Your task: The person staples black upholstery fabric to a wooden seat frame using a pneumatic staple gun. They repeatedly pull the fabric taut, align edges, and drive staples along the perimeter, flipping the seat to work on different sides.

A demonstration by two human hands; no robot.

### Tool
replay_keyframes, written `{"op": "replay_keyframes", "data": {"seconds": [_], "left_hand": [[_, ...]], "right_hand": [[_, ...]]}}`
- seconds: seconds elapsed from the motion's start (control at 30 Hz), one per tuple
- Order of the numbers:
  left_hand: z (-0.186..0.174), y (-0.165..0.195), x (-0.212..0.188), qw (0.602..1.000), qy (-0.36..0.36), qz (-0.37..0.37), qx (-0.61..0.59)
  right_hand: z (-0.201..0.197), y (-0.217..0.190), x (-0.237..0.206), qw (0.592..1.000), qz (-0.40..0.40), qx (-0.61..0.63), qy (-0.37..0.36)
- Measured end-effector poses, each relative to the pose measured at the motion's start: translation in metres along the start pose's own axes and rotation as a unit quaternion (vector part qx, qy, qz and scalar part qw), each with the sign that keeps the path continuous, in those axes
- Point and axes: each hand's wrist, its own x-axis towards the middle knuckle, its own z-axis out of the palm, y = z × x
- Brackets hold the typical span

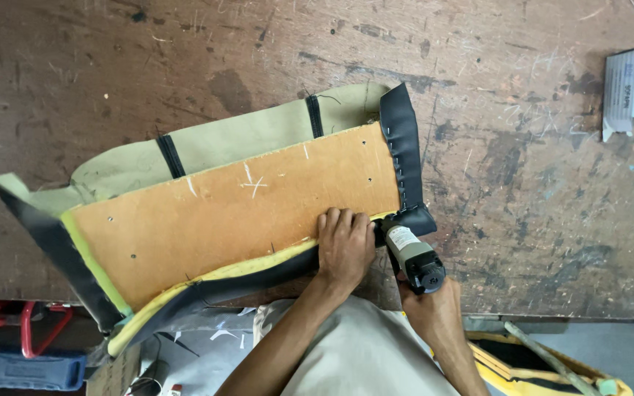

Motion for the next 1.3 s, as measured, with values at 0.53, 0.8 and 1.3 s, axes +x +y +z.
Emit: {"op": "replay_keyframes", "data": {"seconds": [0.53,0.8,1.3], "left_hand": [[-0.012,-0.004,0.011,0.992,-0.073,-0.055,-0.082],[-0.012,-0.003,0.009,0.996,-0.067,-0.026,-0.049],[-0.038,-0.007,0.023,0.998,-0.017,-0.050,-0.015]], "right_hand": [[-0.009,-0.019,-0.014,0.997,0.062,-0.032,-0.041],[0.007,-0.010,-0.012,1.000,0.012,-0.015,0.016],[0.005,-0.025,-0.032,0.997,0.070,-0.036,0.002]]}}
